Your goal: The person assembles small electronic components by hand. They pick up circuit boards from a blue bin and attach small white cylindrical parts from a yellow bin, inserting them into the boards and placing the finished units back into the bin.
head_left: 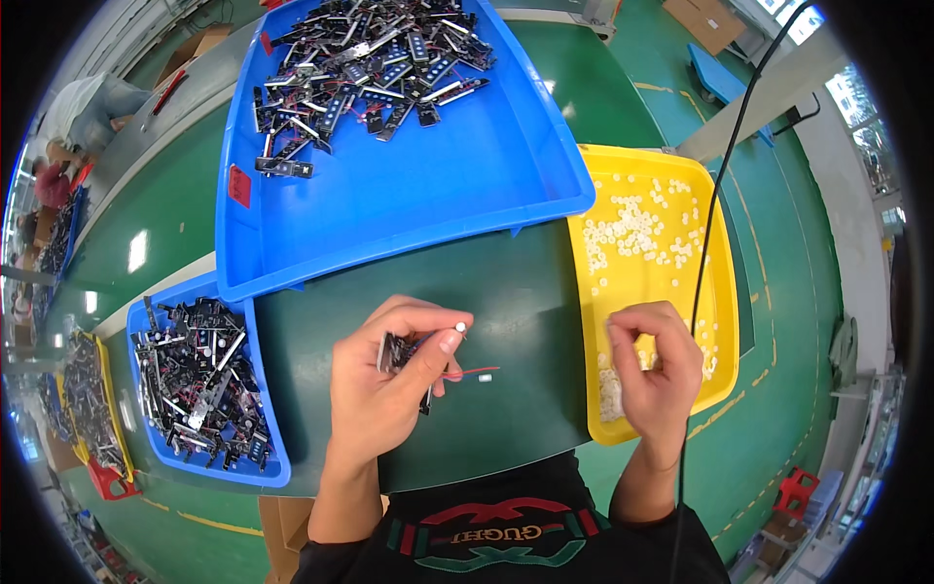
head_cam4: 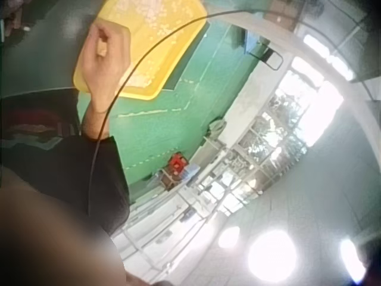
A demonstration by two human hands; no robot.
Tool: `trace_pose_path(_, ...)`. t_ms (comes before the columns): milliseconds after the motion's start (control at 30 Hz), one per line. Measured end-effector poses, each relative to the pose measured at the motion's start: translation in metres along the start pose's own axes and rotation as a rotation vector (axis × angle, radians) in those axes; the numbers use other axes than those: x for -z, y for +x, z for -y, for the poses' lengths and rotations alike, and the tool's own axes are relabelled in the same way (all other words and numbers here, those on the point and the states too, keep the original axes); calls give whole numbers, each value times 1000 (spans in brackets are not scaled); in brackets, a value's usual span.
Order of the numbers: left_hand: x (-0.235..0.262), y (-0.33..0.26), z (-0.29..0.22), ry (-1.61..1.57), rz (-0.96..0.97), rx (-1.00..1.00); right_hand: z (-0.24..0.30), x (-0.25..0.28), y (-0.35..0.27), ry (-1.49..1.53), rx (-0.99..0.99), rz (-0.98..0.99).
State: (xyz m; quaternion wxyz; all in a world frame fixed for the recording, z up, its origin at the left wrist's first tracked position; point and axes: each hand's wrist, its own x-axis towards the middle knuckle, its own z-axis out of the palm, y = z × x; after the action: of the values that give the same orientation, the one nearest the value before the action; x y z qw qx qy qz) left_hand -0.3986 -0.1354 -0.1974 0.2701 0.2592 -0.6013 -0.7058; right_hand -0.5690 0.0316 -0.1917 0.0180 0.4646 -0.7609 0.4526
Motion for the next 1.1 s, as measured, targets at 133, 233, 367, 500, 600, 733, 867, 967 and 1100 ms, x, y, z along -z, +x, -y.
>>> trace_pose_path(133, -6, -3, -3, 75, 102, 30, 24, -25, 8, 502, -28, 97)
trace_pose_path(233, -6, -5, 0, 48, 164, 13, 24, -39, 7, 632, -39, 154)
trace_pose_path(367, -3, -7, 2, 94, 195, -28, 24, -46, 3, 644, -62, 169)
trace_pose_path(500, -2, -9, -2, 83, 180, -32, 25, -49, 0, 683, -122, 196)
trace_pose_path(600, 1, -8, 0, 95, 179, -37, 25, -49, -2, 675, -143, 207)
trace_pose_path(733, 1, -8, 1, 81, 184, -57, 28, -51, -4, 684, -139, 188)
trace_pose_path(867, 2, -7, -3, 60, 195, -13, 28, -50, -3, 692, -130, 221)
trace_pose_path(967, 1, -8, -2, 50, 207, 13, 28, -48, -4, 701, -152, 248)
trace_pose_path(1100, -1, -7, 0, 68, 213, 1, 28, -45, -4, 632, -94, 243)
